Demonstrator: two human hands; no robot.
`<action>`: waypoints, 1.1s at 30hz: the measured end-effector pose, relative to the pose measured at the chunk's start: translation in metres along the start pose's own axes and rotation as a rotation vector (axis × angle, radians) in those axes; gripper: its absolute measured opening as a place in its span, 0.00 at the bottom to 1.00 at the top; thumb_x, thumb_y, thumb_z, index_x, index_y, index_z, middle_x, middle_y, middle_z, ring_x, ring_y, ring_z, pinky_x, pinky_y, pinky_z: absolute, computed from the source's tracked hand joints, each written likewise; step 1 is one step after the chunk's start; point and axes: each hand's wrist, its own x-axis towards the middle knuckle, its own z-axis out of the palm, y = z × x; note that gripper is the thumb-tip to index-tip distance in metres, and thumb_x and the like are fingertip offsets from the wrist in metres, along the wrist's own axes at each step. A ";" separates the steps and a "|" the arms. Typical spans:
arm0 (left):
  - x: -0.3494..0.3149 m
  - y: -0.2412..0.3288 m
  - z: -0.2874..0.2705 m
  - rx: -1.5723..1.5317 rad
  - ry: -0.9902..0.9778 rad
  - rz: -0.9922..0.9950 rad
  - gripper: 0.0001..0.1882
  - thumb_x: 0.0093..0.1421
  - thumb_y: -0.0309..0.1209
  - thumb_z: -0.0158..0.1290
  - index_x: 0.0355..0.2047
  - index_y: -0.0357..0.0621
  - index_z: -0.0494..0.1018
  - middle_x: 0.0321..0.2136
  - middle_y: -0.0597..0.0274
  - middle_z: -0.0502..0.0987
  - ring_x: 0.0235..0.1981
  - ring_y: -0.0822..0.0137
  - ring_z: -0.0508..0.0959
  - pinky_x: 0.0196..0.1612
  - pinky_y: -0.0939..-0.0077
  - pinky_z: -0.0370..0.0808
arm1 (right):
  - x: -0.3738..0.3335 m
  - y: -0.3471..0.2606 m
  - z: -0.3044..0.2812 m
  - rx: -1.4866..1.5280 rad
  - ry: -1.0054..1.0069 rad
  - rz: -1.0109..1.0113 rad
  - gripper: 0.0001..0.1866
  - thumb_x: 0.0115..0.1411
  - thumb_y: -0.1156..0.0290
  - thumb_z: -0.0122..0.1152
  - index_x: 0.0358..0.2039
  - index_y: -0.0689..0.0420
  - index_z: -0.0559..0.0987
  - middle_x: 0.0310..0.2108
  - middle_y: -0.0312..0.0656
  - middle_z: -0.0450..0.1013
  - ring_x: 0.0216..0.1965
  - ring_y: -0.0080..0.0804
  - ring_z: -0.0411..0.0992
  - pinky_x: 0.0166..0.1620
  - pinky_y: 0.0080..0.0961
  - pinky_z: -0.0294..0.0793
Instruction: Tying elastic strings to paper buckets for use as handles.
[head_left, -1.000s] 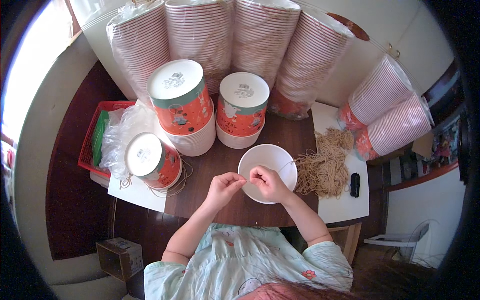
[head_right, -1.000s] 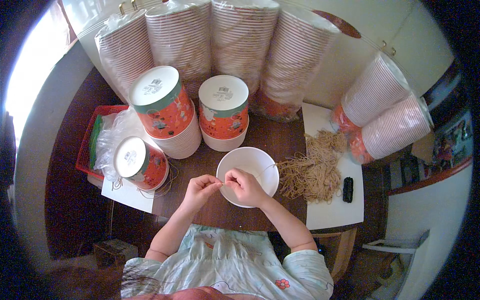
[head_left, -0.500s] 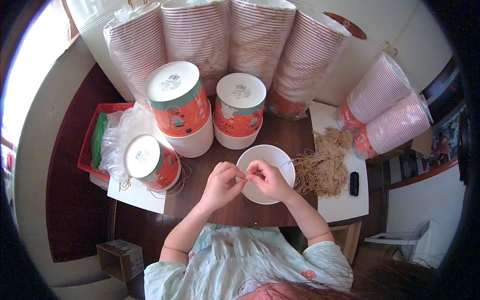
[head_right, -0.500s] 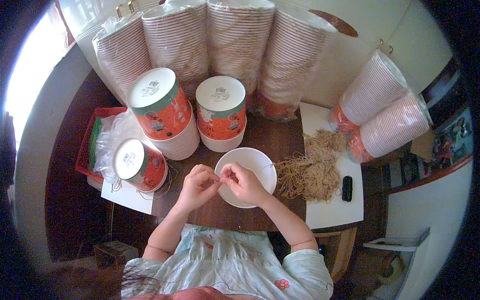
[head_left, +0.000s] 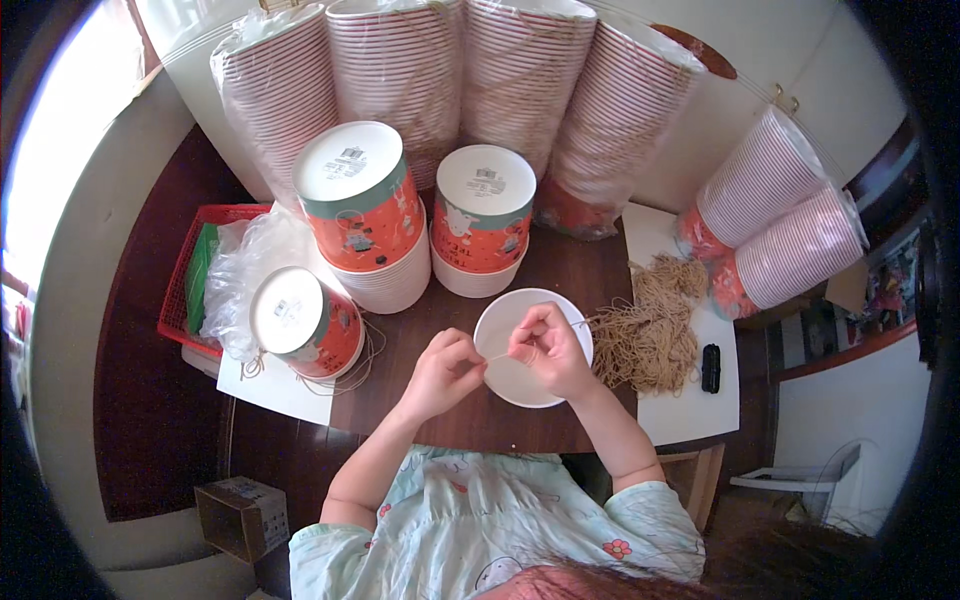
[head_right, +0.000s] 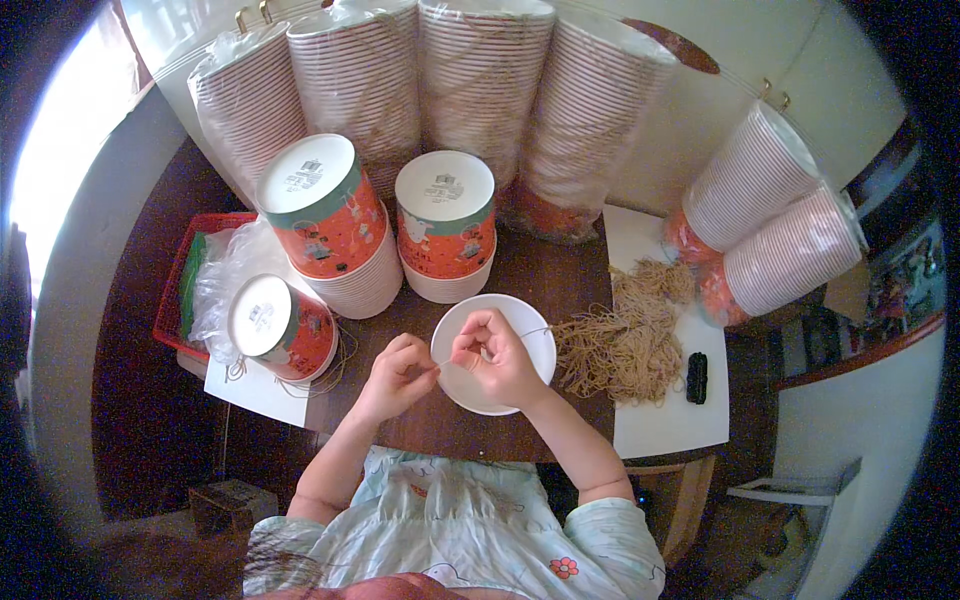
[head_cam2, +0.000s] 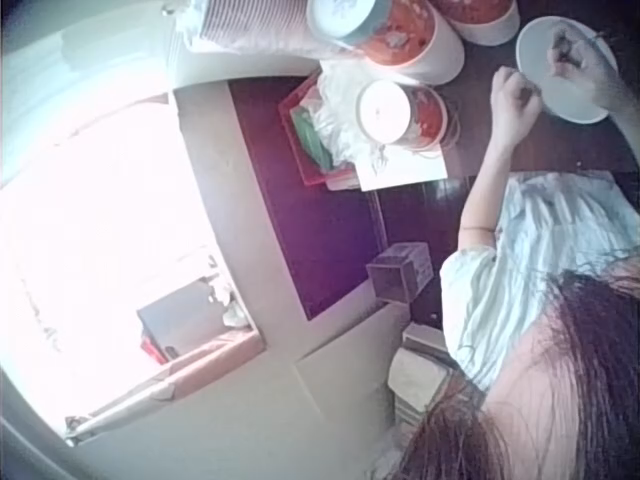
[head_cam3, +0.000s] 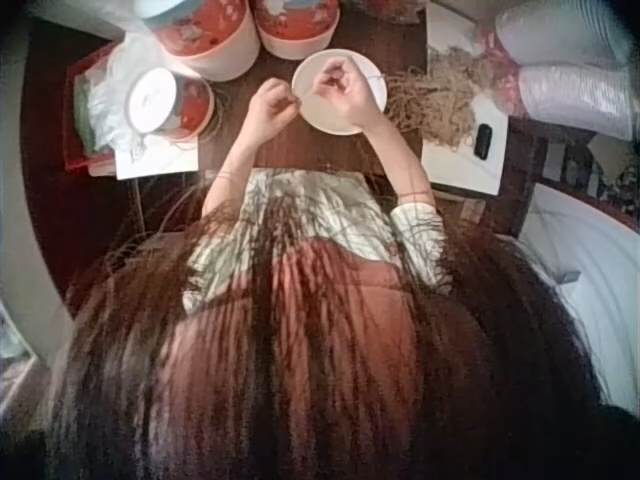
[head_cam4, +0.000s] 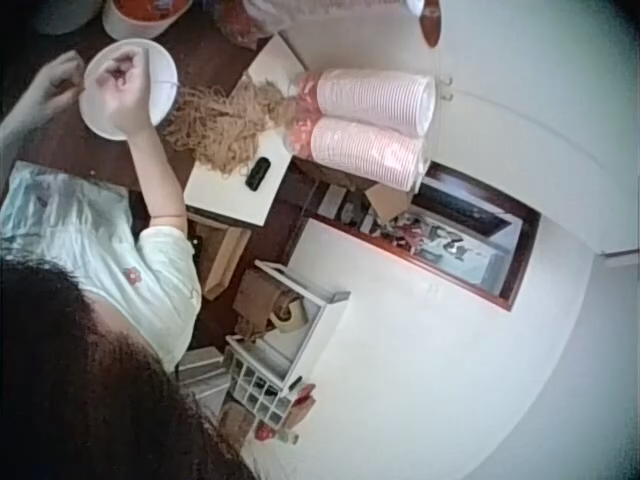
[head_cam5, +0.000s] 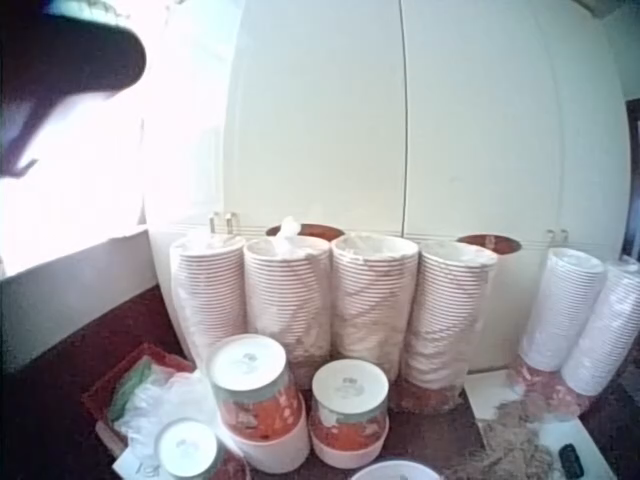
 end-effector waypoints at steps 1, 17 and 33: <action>-0.003 -0.003 0.000 0.004 -0.004 -0.040 0.05 0.45 0.24 0.55 0.21 0.41 0.69 0.27 0.59 0.69 0.32 0.60 0.70 0.35 0.70 0.68 | -0.001 -0.003 -0.003 0.016 0.003 -0.006 0.15 0.53 0.76 0.58 0.36 0.55 0.61 0.27 0.34 0.66 0.31 0.18 0.65 0.39 0.18 0.64; -0.011 -0.003 0.006 -0.016 0.015 -0.084 0.06 0.46 0.26 0.58 0.25 0.40 0.73 0.27 0.60 0.69 0.32 0.65 0.71 0.32 0.77 0.69 | -0.002 -0.011 -0.005 0.068 -0.105 -0.059 0.12 0.54 0.74 0.58 0.35 0.55 0.64 0.29 0.34 0.67 0.33 0.20 0.66 0.41 0.20 0.65; -0.030 -0.006 0.009 0.081 0.129 -0.133 0.03 0.49 0.22 0.55 0.26 0.37 0.73 0.24 0.56 0.76 0.22 0.67 0.76 0.24 0.79 0.73 | 0.000 -0.010 -0.017 0.077 0.065 -0.071 0.12 0.53 0.76 0.58 0.33 0.56 0.64 0.28 0.34 0.67 0.31 0.18 0.66 0.39 0.16 0.66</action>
